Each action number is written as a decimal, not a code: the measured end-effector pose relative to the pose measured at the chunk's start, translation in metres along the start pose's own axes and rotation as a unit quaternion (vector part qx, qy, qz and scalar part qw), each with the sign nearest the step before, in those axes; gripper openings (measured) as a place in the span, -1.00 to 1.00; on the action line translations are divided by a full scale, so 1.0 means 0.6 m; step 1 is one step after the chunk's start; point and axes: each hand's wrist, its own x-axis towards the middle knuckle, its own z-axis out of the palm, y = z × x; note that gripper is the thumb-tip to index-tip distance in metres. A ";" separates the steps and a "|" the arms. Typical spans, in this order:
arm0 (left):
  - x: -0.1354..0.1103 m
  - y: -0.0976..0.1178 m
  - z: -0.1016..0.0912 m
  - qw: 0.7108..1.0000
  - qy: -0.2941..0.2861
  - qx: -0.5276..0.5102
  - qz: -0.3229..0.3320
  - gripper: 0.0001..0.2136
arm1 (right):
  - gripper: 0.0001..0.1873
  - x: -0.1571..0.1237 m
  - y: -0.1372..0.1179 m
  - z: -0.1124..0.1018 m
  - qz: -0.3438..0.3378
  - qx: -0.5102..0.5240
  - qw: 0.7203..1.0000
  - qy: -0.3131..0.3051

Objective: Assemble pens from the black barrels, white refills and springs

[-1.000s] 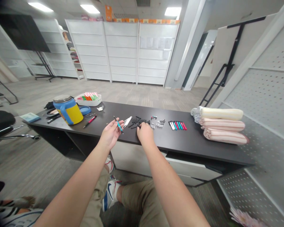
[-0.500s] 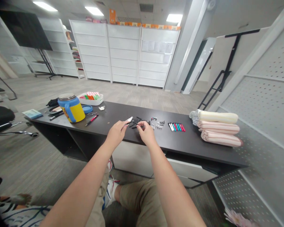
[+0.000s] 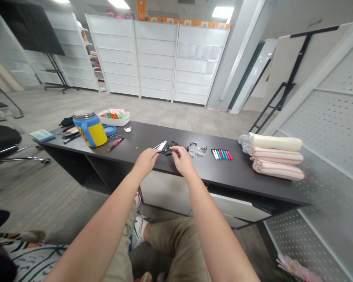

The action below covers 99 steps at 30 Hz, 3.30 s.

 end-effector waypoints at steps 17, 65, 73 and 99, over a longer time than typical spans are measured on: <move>0.004 -0.009 0.008 0.999 -0.015 -0.028 0.037 -0.79 | -0.71 0.005 0.007 0.001 -0.031 -0.041 0.998 -0.019; -0.021 0.037 0.011 0.997 -0.040 0.044 0.045 -0.66 | -0.60 -0.001 0.006 -0.016 0.054 0.108 0.977 -0.175; 0.001 0.006 -0.040 0.998 -0.029 -0.047 -0.019 -0.81 | -0.52 0.001 0.004 -0.013 0.115 0.226 0.962 -0.096; -0.010 0.007 -0.040 0.981 -0.093 -0.161 -0.052 -0.84 | -0.61 0.003 0.011 -0.014 0.081 0.235 0.957 -0.151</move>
